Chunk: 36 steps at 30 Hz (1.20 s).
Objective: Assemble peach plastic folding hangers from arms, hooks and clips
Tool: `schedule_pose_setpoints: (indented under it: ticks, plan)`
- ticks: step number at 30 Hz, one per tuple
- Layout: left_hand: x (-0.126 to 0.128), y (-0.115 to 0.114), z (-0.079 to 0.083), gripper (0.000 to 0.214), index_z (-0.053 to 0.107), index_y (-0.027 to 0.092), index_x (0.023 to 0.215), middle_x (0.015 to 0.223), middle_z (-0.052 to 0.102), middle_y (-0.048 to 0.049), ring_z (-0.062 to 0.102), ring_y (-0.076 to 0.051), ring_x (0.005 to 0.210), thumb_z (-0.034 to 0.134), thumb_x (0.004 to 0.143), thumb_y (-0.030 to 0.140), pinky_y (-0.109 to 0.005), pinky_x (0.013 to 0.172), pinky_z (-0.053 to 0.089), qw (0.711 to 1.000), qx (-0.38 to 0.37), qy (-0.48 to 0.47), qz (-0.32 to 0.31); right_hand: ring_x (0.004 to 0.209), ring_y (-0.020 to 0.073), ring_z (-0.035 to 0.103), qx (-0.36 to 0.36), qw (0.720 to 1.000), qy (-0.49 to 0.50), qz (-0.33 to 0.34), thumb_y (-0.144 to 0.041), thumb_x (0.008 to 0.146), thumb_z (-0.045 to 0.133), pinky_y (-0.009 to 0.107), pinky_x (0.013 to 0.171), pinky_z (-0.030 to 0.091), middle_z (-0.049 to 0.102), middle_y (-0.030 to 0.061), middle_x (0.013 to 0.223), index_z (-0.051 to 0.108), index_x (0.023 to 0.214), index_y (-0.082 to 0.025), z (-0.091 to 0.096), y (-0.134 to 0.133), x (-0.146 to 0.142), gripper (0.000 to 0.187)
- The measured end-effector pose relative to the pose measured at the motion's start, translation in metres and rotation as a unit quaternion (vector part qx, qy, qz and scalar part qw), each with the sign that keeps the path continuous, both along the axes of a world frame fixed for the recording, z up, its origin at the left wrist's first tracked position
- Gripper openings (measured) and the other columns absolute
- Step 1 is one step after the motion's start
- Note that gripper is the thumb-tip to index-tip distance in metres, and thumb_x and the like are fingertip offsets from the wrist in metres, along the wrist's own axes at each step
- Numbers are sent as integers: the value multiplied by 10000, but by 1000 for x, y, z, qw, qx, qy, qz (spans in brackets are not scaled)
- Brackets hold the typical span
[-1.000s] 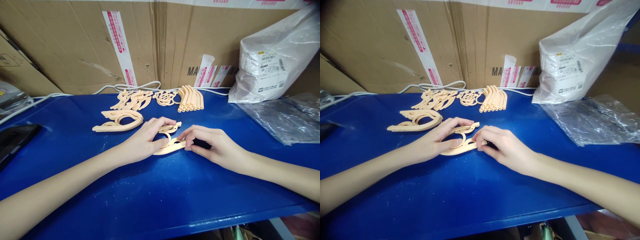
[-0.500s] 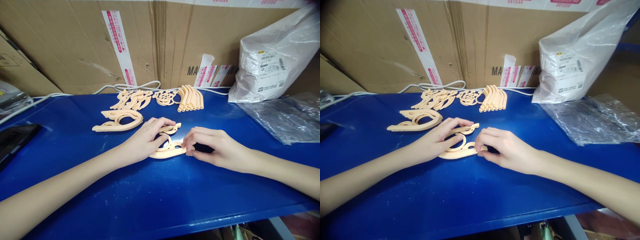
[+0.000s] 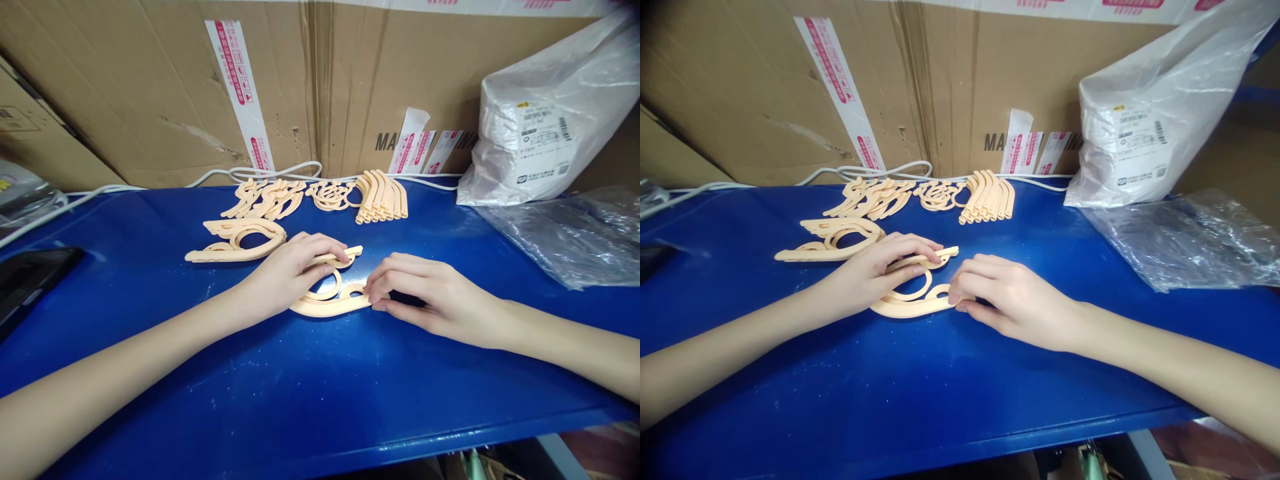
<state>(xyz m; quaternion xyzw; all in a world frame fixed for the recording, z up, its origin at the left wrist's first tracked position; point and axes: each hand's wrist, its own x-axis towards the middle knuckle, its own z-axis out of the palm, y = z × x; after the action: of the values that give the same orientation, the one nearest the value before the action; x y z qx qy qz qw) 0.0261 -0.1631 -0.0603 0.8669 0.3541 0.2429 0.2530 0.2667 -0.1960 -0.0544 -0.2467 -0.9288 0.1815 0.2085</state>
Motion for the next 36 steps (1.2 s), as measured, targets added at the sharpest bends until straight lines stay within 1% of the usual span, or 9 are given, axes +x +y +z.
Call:
schedule_pose_setpoints:
  ticks: [4,7,11,15,18,20,25,31,36]
  plan:
    - [0,-1,4,164,669,203,988,1142,663,-30,585,-173,1048,531,918,258,-344,932,421,999,0,-18,32,894,161,553,56,997,-30,-35,-175,951,472,316,806,426,641,49,967,586,944,-175,2,5,3,114]
    - [-2,0,4,242,676,186,971,1147,646,-43,584,-158,1068,440,922,164,-324,935,435,998,-13,-44,33,907,175,546,82,994,-54,-54,-175,959,450,337,820,411,648,51,993,592,977,-178,3,13,9,143]
    - [-5,-2,5,335,650,189,1012,1186,616,-45,587,-158,993,398,838,52,-324,836,474,999,-5,-29,22,937,197,547,105,989,-73,-68,-160,960,420,357,830,415,648,71,1026,597,1012,-170,2,24,16,185]
    - [-4,-9,9,358,633,225,1079,1291,563,-28,491,-198,1177,445,821,64,-401,1004,378,997,70,39,-12,966,196,538,122,988,-69,-60,-137,947,421,357,845,417,632,81,1092,601,1050,-169,1,25,18,211]
    - [-3,-12,9,370,626,251,1111,1329,555,-2,449,-202,1239,455,829,82,-397,1040,330,989,100,78,-73,1016,187,536,107,992,-65,-26,-173,930,479,352,891,406,625,69,1140,614,1038,-183,5,18,14,173]
    - [-4,-12,8,371,616,262,1121,1299,583,9,461,-201,1229,430,850,91,-396,1019,332,985,111,100,-85,1071,186,533,89,994,-68,-4,-256,919,535,347,922,393,626,55,1174,619,1018,-198,7,12,11,143]
    - [-4,-10,3,336,601,231,1101,1218,629,-6,519,-202,1136,367,893,109,-385,936,370,978,159,117,-64,1103,193,516,89,992,-92,0,-391,906,566,350,936,373,621,52,1176,612,1058,-202,7,8,9,247]
    - [-2,-12,1,340,620,198,1086,1168,645,-36,545,-225,1079,366,880,105,-394,922,413,965,212,143,-49,989,196,504,90,990,-108,4,-376,924,536,358,870,396,558,71,1114,615,1147,-239,6,9,9,274]
    - [-2,-14,3,322,645,181,1045,1138,665,-59,565,-264,1083,369,888,128,-413,887,437,953,243,180,-28,1002,200,505,60,993,-102,-2,-354,921,540,359,879,405,553,77,1118,632,1078,-216,7,6,9,228]
